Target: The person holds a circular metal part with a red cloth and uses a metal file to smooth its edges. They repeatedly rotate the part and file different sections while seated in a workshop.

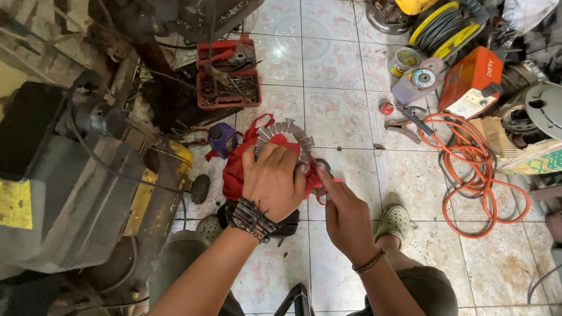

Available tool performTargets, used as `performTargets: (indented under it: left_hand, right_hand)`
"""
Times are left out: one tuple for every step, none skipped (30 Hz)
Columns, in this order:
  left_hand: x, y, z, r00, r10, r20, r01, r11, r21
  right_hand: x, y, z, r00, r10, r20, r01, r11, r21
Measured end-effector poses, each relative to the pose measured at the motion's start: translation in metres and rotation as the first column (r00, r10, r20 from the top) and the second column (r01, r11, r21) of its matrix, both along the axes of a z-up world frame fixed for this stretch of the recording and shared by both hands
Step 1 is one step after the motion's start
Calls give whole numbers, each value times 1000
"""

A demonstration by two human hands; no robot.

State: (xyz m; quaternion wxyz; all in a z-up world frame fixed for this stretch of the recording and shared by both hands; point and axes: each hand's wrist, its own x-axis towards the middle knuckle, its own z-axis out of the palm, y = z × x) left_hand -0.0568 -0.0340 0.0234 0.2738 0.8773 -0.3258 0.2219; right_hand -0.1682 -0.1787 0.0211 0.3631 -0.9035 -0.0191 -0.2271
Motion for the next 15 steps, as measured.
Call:
performTargets:
  left_hand:
    - [0,-1,2,1000,-6,-2,6,1000,0]
    - [-1,0,4,1000,-14,-18,13,1000,-14]
    - [-2,2,5,999,-22,-34,21,999,-27]
    - [-3,2,7,999,-22,-40,21,999,-25]
    - [-4,3,8,998,-31,-47,30,999,-27]
    - [-4,3,10,998,-39,-51,37,999,-31]
    - [-5,4,10,998,-37,-56,36,999,-31]
    - [-5,5,11,998,-45,-46,45,999,-15]
    - [-5,7,11,998,-53,-36,53,999,1]
    - [-5,8,11,998,-50,-39,50,999,4]
    - [-5,8,12,998,-60,-27,60,998,2]
    - [-5,9,12,997,-72,-17,72,997,1]
    - [-4,10,9,997,-72,-21,72,997,3]
    - [-3,10,7,997,-77,-13,77,997,2]
    - [-3,10,4,997,-83,-6,83,997,2]
  right_hand:
    - [2,-1,0,1000,-6,-2,6,1000,0]
    - [3,-1,0,1000,-12,4,12,1000,-1]
    - [5,-1,-1,1000,-17,10,17,1000,-3]
    - [5,0,-1,1000,-17,4,17,1000,-1]
    - [5,0,-2,1000,-16,0,16,1000,14]
    - [6,0,-2,1000,-12,-2,13,1000,28]
    - [6,1,1,1000,-11,-6,11,1000,28]
    - [6,2,4,1000,-12,-14,12,999,38]
    - [6,3,7,1000,-12,-21,13,999,47]
    - [6,2,8,1000,-9,-24,10,999,50]
    - [6,1,8,1000,-7,-25,8,999,36]
    - [5,-1,9,1000,-7,-26,8,1000,22]
    - [4,-2,7,1000,-7,-30,8,1000,24]
    - [3,-4,6,999,2,-36,-2,1000,10]
    - [2,-6,4,999,11,-42,-12,1000,-4]
